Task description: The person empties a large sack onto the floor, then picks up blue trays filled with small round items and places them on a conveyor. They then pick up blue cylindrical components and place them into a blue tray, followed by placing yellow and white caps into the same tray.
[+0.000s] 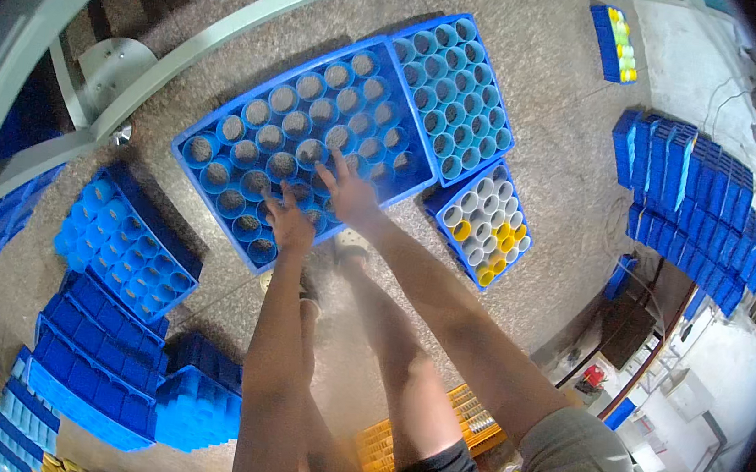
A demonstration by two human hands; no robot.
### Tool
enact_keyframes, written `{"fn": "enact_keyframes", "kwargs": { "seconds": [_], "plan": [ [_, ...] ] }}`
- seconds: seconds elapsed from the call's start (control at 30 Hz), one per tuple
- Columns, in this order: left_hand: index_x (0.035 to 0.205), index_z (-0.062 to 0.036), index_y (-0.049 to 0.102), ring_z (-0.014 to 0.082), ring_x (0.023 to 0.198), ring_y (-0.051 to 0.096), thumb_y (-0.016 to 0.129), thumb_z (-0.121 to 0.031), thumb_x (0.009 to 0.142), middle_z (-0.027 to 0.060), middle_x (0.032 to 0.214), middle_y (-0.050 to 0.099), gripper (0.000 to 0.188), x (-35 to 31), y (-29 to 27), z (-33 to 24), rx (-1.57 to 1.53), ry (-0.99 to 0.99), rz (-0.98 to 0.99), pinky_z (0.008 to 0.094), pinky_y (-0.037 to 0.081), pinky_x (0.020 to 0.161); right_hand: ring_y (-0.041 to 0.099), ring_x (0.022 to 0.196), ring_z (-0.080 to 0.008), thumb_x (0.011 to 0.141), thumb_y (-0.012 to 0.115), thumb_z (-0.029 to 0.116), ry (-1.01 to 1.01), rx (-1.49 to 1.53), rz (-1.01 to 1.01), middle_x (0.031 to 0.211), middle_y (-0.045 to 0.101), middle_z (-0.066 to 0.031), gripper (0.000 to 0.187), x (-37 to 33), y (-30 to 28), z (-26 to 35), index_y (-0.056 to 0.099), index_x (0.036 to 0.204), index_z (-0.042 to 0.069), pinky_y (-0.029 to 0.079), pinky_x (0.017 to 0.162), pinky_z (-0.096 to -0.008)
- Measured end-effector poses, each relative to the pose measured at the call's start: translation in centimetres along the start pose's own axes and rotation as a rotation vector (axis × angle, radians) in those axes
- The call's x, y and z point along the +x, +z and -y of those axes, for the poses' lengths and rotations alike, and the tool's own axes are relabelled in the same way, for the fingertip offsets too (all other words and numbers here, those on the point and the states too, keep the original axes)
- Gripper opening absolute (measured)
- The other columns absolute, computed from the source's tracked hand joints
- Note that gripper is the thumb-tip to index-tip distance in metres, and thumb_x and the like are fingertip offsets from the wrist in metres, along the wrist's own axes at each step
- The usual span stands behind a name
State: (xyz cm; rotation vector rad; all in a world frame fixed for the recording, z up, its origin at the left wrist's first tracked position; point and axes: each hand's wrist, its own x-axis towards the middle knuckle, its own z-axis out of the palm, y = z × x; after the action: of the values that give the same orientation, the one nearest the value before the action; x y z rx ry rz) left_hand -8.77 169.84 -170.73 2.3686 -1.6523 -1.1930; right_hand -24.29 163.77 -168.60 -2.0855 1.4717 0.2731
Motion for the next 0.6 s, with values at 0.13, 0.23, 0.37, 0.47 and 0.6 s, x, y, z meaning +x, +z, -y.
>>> {"fn": "enact_keyframes", "kwargs": {
  "seconds": [0.13, 0.23, 0.37, 0.47, 0.6],
  "plan": [
    [0.138, 0.0009, 0.043, 0.0439, 0.119, 0.049, 0.074, -0.016, 0.08, 0.0284, 0.128, 0.049, 0.068, -5.9, -7.1, -3.4, 0.029, 0.042, 0.004, 0.0473, 0.043, 0.099, 0.055, 0.114, -0.0444, 0.085, 0.06, 0.014, 0.132, 0.302, -0.042, 0.14, 0.042, -0.0239, 0.062, -7.5, -3.7, 0.7, 0.038, 0.143, 0.017, 0.051, 0.088, -0.0486],
    [0.124, 0.0018, 0.058, 0.0395, 0.105, 0.062, 0.071, -0.02, 0.084, 0.021, 0.106, 0.068, 0.047, -11.0, -18.4, -8.7, -0.01, 0.035, 0.443, 0.0455, 0.048, 0.093, 0.061, 0.107, -0.0367, 0.09, 0.056, 0.037, 0.162, 0.278, 0.252, 0.106, 0.067, -0.0189, 0.039, -14.5, -11.0, 0.9, 0.064, 0.12, 0.012, 0.049, 0.088, -0.046],
    [0.112, -0.0003, 0.068, 0.0301, 0.095, 0.069, 0.068, -0.023, 0.089, 0.0182, 0.105, 0.071, 0.033, -13.4, -37.2, -17.9, -0.292, 0.327, 0.046, 0.0382, 0.053, 0.085, 0.067, 0.096, -0.0312, 0.086, 0.065, 0.021, 0.06, 0.331, 0.226, 0.112, 0.068, -0.0143, 0.027, -19.2, -26.5, 1.9, 0.068, 0.109, 0.007, 0.056, 0.081, -0.0412],
    [0.107, 0.0013, 0.07, 0.0243, 0.09, 0.07, 0.064, -0.017, 0.092, 0.0177, 0.104, 0.071, 0.024, -10.3, -51.4, -23.3, -0.388, 0.374, -0.32, 0.0348, 0.053, 0.083, 0.069, 0.093, -0.0256, 0.087, 0.067, 0.017, -0.009, 0.388, 0.103, 0.108, 0.07, -0.0141, 0.026, -17.6, -40.6, 3.8, 0.069, 0.111, 0.007, 0.057, 0.077, -0.0364],
    [0.101, 0.0003, 0.07, 0.0341, 0.089, 0.067, 0.063, -0.011, 0.09, 0.0194, 0.098, 0.069, 0.017, -0.6, -66.3, -29.2, -0.354, 0.721, -0.798, 0.0412, 0.052, 0.081, 0.071, 0.088, -0.0315, 0.089, 0.065, 0.011, -0.228, 0.467, -0.254, 0.109, 0.069, -0.0194, 0.026, -8.1, -58.2, 9.2, 0.067, 0.114, 0.003, 0.057, 0.076, -0.0393]
  ]
}}
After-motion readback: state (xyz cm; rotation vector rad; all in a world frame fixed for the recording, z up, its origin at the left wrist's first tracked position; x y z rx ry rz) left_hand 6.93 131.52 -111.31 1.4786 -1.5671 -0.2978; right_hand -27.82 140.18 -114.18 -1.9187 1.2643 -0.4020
